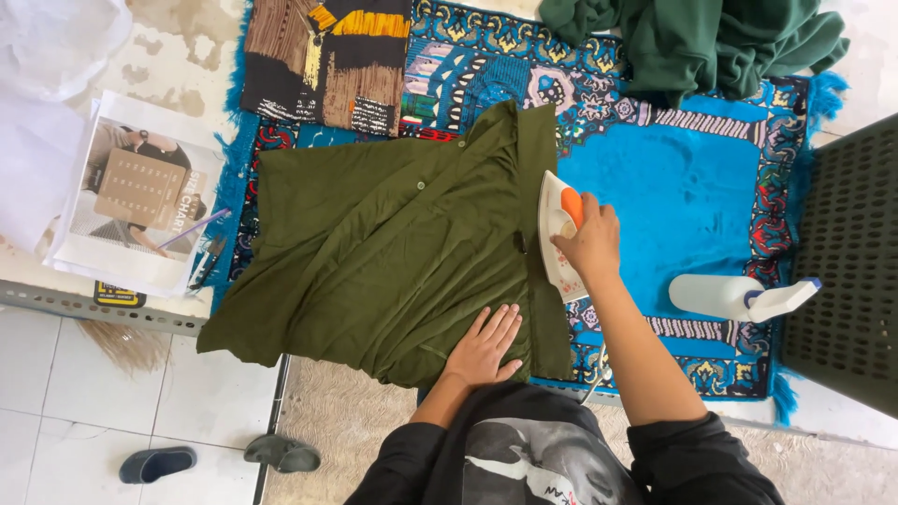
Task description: A person irons a green garment on a patterned mat and then folds it.
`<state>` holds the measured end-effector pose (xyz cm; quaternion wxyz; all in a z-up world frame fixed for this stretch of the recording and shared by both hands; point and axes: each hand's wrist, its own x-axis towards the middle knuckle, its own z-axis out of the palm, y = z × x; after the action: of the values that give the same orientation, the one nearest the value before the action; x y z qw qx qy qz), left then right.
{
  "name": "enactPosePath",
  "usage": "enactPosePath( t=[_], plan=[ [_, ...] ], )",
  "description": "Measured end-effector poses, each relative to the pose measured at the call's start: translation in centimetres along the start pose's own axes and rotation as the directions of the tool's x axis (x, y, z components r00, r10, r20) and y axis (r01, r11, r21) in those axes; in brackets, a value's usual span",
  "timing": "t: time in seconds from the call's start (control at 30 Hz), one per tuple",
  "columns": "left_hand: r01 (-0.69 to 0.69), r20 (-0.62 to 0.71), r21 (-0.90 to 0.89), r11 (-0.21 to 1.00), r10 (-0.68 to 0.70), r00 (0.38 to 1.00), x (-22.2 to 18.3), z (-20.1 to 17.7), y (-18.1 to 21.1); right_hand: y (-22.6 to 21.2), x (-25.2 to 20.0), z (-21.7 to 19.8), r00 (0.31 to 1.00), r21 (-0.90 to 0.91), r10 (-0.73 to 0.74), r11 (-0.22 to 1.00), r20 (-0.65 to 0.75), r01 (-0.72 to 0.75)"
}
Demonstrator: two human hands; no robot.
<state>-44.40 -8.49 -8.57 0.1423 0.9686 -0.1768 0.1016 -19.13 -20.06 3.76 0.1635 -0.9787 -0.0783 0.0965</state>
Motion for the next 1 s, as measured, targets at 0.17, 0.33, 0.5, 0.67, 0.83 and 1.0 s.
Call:
enactPosePath(
  t=[0.17,0.33,0.5,0.67,0.83,1.0],
  plan=[
    [0.011,0.013,-0.001,1.000,-0.011,1.000,-0.1,0.0,0.0,2.1,1.2,2.8,1.000,-0.077,0.023,0.997,-0.013,-0.024],
    [0.006,0.029,-0.014,1.000,-0.005,1.000,-0.1,-0.2,0.2,1.6,0.5,1.6,1.000,-0.049,0.021,0.999,-0.005,-0.021],
    [0.006,0.050,-0.043,0.999,-0.004,0.999,0.2,0.0,-0.2,-2.4,-3.3,-3.2,0.997,0.094,0.036,0.995,0.074,-0.043],
    [0.002,0.022,-0.061,0.998,-0.001,1.000,-0.1,-0.2,-0.1,-1.8,-2.5,-0.7,1.000,0.014,-0.017,1.000,0.018,0.016],
    [0.005,0.002,-0.047,0.999,-0.005,1.000,0.0,-0.3,-0.1,-2.1,3.2,1.2,0.993,-0.043,-0.063,0.997,-0.100,0.058],
    [0.036,0.127,-0.117,0.992,-0.021,0.992,0.4,-1.8,-0.3,-2.7,10.0,2.0,0.995,-0.031,-0.099,0.995,-0.012,0.098]
  ],
)
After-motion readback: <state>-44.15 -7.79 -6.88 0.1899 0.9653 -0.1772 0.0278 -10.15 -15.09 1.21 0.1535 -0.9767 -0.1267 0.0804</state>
